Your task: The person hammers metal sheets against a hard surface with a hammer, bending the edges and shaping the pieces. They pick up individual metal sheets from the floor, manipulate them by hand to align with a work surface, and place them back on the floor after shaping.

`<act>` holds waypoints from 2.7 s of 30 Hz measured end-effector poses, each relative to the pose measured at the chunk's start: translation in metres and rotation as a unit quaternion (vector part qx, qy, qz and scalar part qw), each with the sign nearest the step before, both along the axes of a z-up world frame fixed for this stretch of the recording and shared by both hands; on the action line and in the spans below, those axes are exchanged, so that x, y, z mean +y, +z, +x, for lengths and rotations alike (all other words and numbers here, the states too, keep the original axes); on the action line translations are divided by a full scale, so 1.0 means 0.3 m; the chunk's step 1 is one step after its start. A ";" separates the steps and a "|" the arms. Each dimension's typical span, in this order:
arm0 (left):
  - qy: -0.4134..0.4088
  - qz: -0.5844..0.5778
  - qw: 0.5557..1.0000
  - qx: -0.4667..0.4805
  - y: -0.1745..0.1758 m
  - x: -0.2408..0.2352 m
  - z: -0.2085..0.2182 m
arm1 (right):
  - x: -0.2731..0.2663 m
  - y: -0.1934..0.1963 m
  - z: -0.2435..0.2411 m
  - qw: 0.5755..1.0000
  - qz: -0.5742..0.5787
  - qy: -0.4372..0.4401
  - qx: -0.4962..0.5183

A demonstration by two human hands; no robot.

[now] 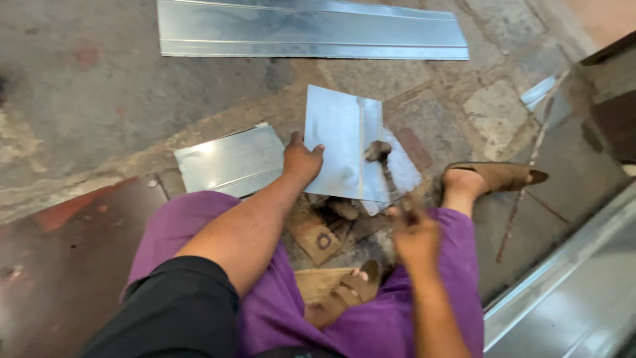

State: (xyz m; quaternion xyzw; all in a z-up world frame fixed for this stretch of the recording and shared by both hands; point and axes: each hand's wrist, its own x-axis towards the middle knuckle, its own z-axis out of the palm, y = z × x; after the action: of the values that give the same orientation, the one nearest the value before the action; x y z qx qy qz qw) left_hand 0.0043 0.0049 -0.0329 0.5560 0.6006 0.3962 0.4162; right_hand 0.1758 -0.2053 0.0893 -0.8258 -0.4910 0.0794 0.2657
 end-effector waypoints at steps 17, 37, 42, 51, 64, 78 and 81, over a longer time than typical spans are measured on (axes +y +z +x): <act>0.012 -0.017 1.000 0.002 0.018 0.018 -0.004 | -0.015 -0.041 -0.037 0.996 0.063 0.025 -0.050; 0.026 -0.005 1.000 0.010 -0.015 0.035 -0.012 | -0.177 -0.165 0.052 0.998 -0.028 0.045 0.029; 0.031 -0.027 0.999 -0.004 -0.037 0.071 -0.011 | -0.287 -0.256 0.077 0.978 -0.096 -0.051 0.178; -0.032 -0.033 0.999 -0.008 0.098 0.092 -0.054 | -0.276 -0.295 0.139 0.710 -0.003 -0.229 0.666; -0.279 0.303 0.909 0.069 0.170 0.046 -0.131 | -0.272 -0.268 0.221 0.693 0.141 -0.248 0.663; -0.179 -0.043 0.967 0.177 0.058 -0.032 -0.045 | -0.352 0.333 0.468 0.832 0.494 0.042 0.251; -0.175 -0.024 0.962 0.210 0.079 -0.049 -0.052 | -0.246 0.303 0.482 0.782 0.571 0.036 0.247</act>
State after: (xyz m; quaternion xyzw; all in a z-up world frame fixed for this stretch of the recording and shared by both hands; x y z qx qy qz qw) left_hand -0.0113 -0.0098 -0.0093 0.7129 0.5773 0.1770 0.3566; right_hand 0.3204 -0.2791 0.1802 -0.4566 -0.3937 -0.0043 0.7978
